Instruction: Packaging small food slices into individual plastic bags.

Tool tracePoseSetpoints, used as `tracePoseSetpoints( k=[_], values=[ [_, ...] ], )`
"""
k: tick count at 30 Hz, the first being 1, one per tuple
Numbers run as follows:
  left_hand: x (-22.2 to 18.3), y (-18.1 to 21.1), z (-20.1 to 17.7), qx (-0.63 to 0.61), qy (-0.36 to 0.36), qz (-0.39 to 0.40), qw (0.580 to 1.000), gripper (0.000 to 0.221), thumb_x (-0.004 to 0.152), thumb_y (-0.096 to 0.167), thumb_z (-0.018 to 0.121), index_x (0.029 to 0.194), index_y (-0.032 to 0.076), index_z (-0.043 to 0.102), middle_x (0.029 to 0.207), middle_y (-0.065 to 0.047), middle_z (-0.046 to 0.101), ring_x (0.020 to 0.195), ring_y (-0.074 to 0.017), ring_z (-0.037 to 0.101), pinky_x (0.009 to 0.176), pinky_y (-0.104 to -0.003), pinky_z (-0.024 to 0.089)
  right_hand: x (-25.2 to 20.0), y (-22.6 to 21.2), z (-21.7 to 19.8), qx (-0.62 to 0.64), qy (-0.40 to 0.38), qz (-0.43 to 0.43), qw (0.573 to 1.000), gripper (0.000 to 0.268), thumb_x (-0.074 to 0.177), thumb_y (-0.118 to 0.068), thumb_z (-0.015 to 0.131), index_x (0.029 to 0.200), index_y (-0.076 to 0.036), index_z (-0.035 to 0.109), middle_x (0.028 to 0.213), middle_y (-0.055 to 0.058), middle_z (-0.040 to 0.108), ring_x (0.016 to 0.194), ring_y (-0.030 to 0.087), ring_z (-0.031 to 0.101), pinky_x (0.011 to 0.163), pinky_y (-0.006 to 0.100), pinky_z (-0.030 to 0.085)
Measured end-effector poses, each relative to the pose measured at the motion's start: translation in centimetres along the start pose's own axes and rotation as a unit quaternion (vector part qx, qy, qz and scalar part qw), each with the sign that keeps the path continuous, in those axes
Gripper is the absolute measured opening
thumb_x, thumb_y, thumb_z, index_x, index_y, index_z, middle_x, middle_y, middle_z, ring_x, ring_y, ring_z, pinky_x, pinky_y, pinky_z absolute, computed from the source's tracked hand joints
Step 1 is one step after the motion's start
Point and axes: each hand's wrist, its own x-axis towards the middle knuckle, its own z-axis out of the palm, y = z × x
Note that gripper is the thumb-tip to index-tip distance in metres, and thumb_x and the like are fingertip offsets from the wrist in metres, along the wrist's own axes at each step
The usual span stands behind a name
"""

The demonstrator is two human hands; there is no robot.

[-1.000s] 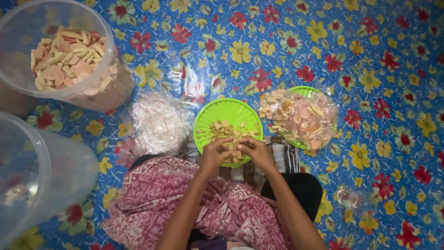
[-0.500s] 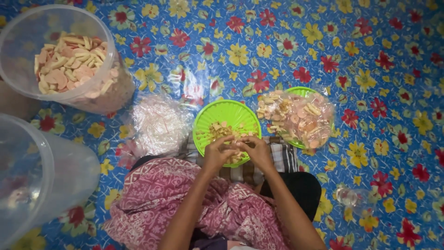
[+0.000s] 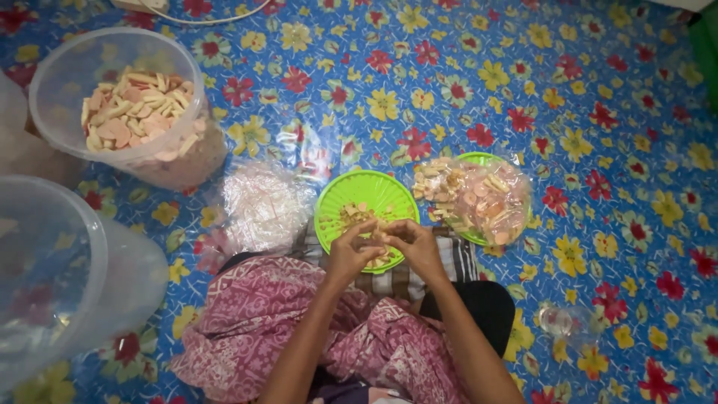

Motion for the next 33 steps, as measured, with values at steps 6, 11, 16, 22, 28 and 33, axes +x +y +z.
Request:
tracePoseSetpoints(
  k=[6,11,16,22,28,33],
  values=[
    [-0.6,0.8,0.5,0.047,0.011,0.028,0.998,0.066,0.056,-0.002,0.085,0.117,0.013,0.063,0.108,-0.012,0.064,0.083,-0.0227,0.068,0.068,-0.028,0.059,-0.2,0.9,-0.3,-0.102,0.032,-0.085,0.991,0.022,0.063,-0.013,0.084,0.084,-0.014,0.076,0.091,0.005,0.07,0.086,0.021,0.067,0.076,0.03,0.054],
    [-1.1,0.6,1.1,0.1,0.03,0.042,0.994,0.069,0.054,0.001,0.085,0.117,0.019,0.063,0.106,-0.009,0.066,0.08,-0.0219,0.068,0.069,-0.028,0.059,-1.7,-0.6,-0.2,-0.101,0.045,-0.07,0.991,0.024,0.065,-0.015,0.083,0.088,-0.016,0.076,0.079,0.006,0.071,0.076,0.019,0.067,0.073,0.03,0.054],
    [-1.8,1.8,1.6,0.113,0.044,0.049,0.991,0.068,0.055,0.001,0.084,0.117,0.021,0.064,0.101,-0.01,0.068,0.076,-0.0208,0.069,0.067,-0.029,0.058,-2.4,-1.2,-0.2,-0.095,0.053,-0.041,0.993,0.023,0.068,-0.012,0.079,0.089,-0.017,0.075,0.072,0.006,0.071,0.063,0.014,0.066,0.065,0.028,0.054],
    [-1.9,2.1,1.5,0.098,0.081,0.045,0.991,0.066,0.059,0.011,0.086,0.119,0.019,0.061,0.099,-0.01,0.068,0.072,-0.0202,0.069,0.065,-0.029,0.058,-3.2,-2.2,0.1,-0.114,0.019,-0.068,0.991,0.025,0.071,-0.015,0.078,0.096,-0.017,0.074,0.075,0.008,0.072,0.071,0.017,0.068,0.067,0.028,0.053],
    [-2.2,2.3,1.5,0.075,0.06,0.041,0.995,0.064,0.064,0.001,0.078,0.123,0.015,0.058,0.106,-0.014,0.065,0.083,-0.0202,0.068,0.07,-0.027,0.058,-2.9,-1.9,0.7,-0.143,0.034,-0.147,0.978,0.023,0.069,-0.005,0.076,0.091,-0.014,0.074,0.078,0.008,0.069,0.076,0.02,0.066,0.067,0.027,0.055],
    [-2.2,2.2,1.5,-0.052,0.027,0.04,0.998,0.062,0.07,-0.003,0.074,0.127,0.01,0.054,0.114,-0.017,0.057,0.09,-0.0254,0.066,0.077,-0.033,0.058,-2.7,-2.1,0.5,-0.2,0.048,-0.219,0.954,0.021,0.072,-0.007,0.073,0.09,-0.018,0.073,0.075,0.004,0.062,0.076,0.021,0.063,0.064,0.03,0.056]
  ],
)
